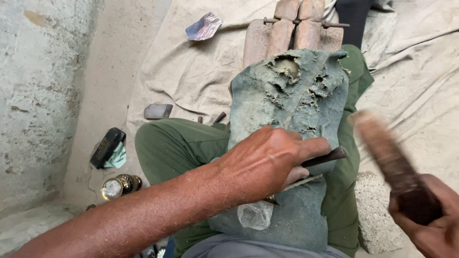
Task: The person sits on the floor and repeatedly strikes a small brass-colored metal object with a hammer and chisel to shape or emboss it. The object is held against a padded support on the lap, and the person adjusts its position between strikes.
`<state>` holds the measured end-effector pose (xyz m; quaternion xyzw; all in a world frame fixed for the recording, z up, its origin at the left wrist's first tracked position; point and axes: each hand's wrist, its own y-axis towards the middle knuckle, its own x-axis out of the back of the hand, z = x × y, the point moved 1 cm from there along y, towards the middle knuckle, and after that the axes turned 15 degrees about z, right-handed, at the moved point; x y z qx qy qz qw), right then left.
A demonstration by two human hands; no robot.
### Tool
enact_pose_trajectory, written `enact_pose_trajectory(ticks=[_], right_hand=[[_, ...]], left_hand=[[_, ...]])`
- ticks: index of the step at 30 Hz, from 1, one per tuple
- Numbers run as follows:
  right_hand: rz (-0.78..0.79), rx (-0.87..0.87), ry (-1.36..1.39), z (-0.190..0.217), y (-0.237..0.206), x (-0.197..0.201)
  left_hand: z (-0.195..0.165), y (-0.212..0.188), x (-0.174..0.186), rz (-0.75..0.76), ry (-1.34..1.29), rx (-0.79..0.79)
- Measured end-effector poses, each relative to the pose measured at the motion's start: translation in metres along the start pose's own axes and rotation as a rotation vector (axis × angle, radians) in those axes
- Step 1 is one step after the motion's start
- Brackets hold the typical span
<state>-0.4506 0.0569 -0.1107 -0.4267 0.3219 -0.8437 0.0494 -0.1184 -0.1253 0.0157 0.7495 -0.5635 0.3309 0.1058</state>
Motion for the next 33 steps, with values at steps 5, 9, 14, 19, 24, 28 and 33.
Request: enact_pose_trajectory(ticks=[5, 9, 14, 19, 24, 28, 33], right_hand=[[-0.047, 0.102, 0.054, -0.001, -0.010, -0.004], [-0.170, 0.138, 0.389, -0.011, -0.018, -0.012], [-0.144, 0.206, 0.339, -0.031, -0.010, -0.012], [0.006, 0.435, 0.470, -0.049, 0.009, -0.004], [-0.053, 0.057, 0.283, -0.031, -0.001, -0.004], [-0.239, 0.415, -0.128, 0.000, -0.019, 0.013], [-0.040, 0.161, 0.179, -0.003, -0.008, 0.011]], left_hand=[[0.000, -0.001, 0.001, -0.030, -0.009, -0.029], [0.004, 0.001, 0.003, 0.004, -0.087, -0.010], [0.006, 0.001, 0.003, 0.005, -0.130, -0.037], [0.008, -0.002, -0.001, -0.035, -0.072, -0.041], [0.011, -0.002, -0.004, -0.017, -0.113, -0.041], [0.012, -0.003, -0.002, 0.001, -0.152, -0.007], [0.012, -0.005, 0.001, -0.063, -0.125, -0.087]])
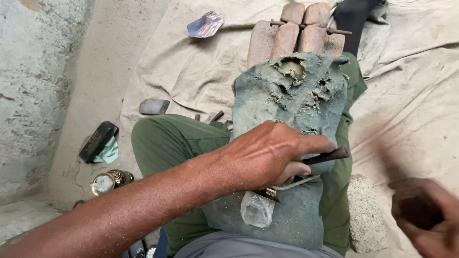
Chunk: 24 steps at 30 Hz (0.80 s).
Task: The person sits on the floor and repeatedly strikes a small brass-colored metal object with a hammer and chisel to shape or emboss it. The object is held against a padded support on the lap, and the person adjusts its position between strikes.
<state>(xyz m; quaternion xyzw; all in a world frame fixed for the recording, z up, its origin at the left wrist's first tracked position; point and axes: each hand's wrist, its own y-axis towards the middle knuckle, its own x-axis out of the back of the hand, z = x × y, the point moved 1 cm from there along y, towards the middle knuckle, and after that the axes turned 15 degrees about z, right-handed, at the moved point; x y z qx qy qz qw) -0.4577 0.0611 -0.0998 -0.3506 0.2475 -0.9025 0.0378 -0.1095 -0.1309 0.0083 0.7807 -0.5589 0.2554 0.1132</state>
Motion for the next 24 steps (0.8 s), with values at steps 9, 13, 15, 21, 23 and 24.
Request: enact_pose_trajectory(ticks=[9, 13, 15, 21, 23, 24], right_hand=[[-0.056, 0.095, -0.075, -0.007, -0.004, 0.008], [-0.019, 0.279, -0.730, 0.006, -0.012, 0.018], [-0.057, 0.152, -0.469, 0.005, -0.011, 0.018], [-0.092, 0.060, -0.102, 0.015, -0.001, 0.012], [-0.058, 0.106, -0.175, 0.028, -0.001, 0.012], [-0.044, 0.121, -0.219, 0.035, -0.004, 0.011]], left_hand=[[0.009, -0.005, -0.004, -0.018, -0.009, -0.020], [0.012, -0.007, -0.003, -0.007, -0.065, -0.015], [0.013, -0.006, -0.003, 0.002, -0.056, -0.018], [0.016, -0.012, -0.004, -0.064, -0.009, -0.066], [0.017, -0.014, -0.005, -0.095, 0.002, -0.084], [0.018, -0.014, -0.005, -0.082, -0.001, -0.071]])
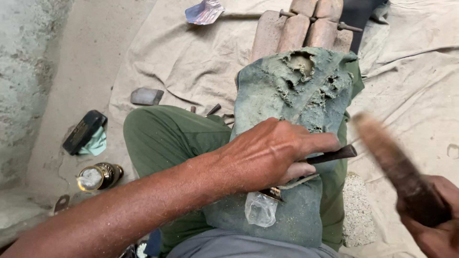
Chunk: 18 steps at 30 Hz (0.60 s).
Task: The person sits on the floor and repeatedly strikes a small brass-colored metal object with a hammer and chisel to shape or emboss it. The object is held against a padded support on the lap, and the person adjusts its position between strikes.
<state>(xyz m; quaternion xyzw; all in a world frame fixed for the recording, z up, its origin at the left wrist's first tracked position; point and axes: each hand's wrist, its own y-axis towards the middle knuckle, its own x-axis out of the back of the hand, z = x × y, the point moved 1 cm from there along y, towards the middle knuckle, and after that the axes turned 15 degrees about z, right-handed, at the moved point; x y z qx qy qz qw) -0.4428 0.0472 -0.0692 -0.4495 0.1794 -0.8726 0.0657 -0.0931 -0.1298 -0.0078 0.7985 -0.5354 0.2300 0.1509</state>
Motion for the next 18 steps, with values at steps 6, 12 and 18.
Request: enact_pose_trajectory(ticks=[6, 12, 18], right_hand=[[-0.115, -0.093, 0.242, 0.012, 0.000, 0.001], [-0.035, -0.075, 0.034, -0.003, 0.003, 0.006], [-0.119, 0.120, -0.236, -0.003, -0.007, 0.013]], left_hand=[[0.003, 0.002, 0.001, 0.057, -0.075, 0.030], [0.008, -0.004, -0.001, -0.007, -0.065, 0.019], [0.013, -0.007, -0.001, -0.037, -0.074, -0.015]])
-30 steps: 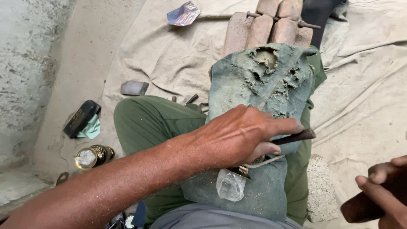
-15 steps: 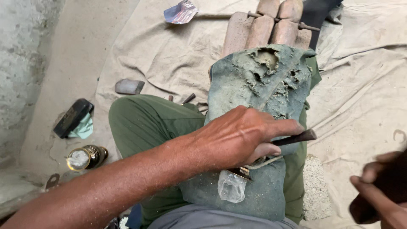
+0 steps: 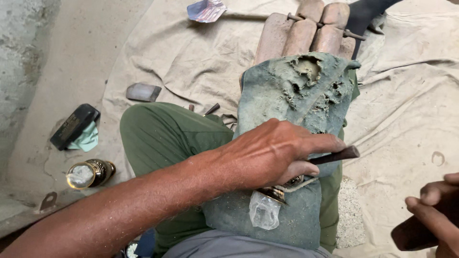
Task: The person sits on the floor and repeatedly strikes a small brass-colored metal object with a hammer and chisel to shape or emboss it. The object is held against a padded support on the lap, and the person adjusts its position between strikes.
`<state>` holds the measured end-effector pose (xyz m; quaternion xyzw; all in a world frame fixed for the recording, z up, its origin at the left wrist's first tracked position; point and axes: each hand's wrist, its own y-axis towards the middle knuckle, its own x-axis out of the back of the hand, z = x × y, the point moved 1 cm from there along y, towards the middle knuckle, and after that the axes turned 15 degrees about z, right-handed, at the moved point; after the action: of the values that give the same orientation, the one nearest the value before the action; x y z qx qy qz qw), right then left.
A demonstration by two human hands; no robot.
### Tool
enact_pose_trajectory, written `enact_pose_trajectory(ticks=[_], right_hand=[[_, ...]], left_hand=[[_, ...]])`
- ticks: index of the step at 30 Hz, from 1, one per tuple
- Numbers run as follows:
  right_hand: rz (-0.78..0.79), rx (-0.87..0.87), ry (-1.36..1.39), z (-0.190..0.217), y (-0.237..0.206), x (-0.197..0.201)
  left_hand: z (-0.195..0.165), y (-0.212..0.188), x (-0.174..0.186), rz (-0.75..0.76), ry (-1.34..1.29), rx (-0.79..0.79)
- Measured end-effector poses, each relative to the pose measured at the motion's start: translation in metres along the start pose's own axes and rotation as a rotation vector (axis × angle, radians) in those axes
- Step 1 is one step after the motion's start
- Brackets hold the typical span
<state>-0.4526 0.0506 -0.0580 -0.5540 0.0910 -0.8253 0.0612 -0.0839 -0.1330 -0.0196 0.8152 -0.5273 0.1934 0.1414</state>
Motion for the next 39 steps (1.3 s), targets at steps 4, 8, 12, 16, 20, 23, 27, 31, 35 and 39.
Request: enact_pose_trajectory(ticks=[4, 8, 12, 16, 20, 23, 27, 31, 35, 39], right_hand=[[0.153, -0.106, 0.123, -0.016, 0.013, 0.012], [0.254, -0.074, 0.119, -0.028, 0.018, 0.016], [0.130, -0.271, 0.099, -0.032, 0.011, 0.013], [0.154, -0.241, 0.181, -0.030, 0.018, 0.018], [0.210, -0.091, -0.053, -0.015, 0.034, 0.029], [0.409, -0.326, -0.285, 0.003, 0.035, 0.031], [0.150, -0.237, 0.029, 0.013, 0.020, 0.033], [0.219, -0.177, -0.033, -0.029, 0.016, 0.037], [0.581, -0.179, -0.194, -0.091, 0.032, 0.025], [1.211, -0.730, -0.233, -0.121, 0.021, 0.022]], left_hand=[[0.002, 0.000, -0.002, 0.014, -0.021, -0.029], [0.009, -0.004, -0.004, -0.030, -0.026, -0.030], [0.014, -0.006, -0.004, -0.061, -0.014, -0.105], [0.015, -0.006, 0.000, 0.001, -0.092, -0.078], [0.016, -0.009, 0.002, -0.018, -0.081, -0.053], [0.018, -0.013, 0.002, -0.071, -0.098, -0.100], [0.021, -0.014, 0.001, -0.035, -0.116, -0.094], [0.023, -0.010, 0.001, -0.099, -0.078, -0.231], [0.029, -0.013, 0.000, -0.073, -0.113, -0.149], [0.035, -0.014, -0.001, -0.082, -0.104, -0.177]])
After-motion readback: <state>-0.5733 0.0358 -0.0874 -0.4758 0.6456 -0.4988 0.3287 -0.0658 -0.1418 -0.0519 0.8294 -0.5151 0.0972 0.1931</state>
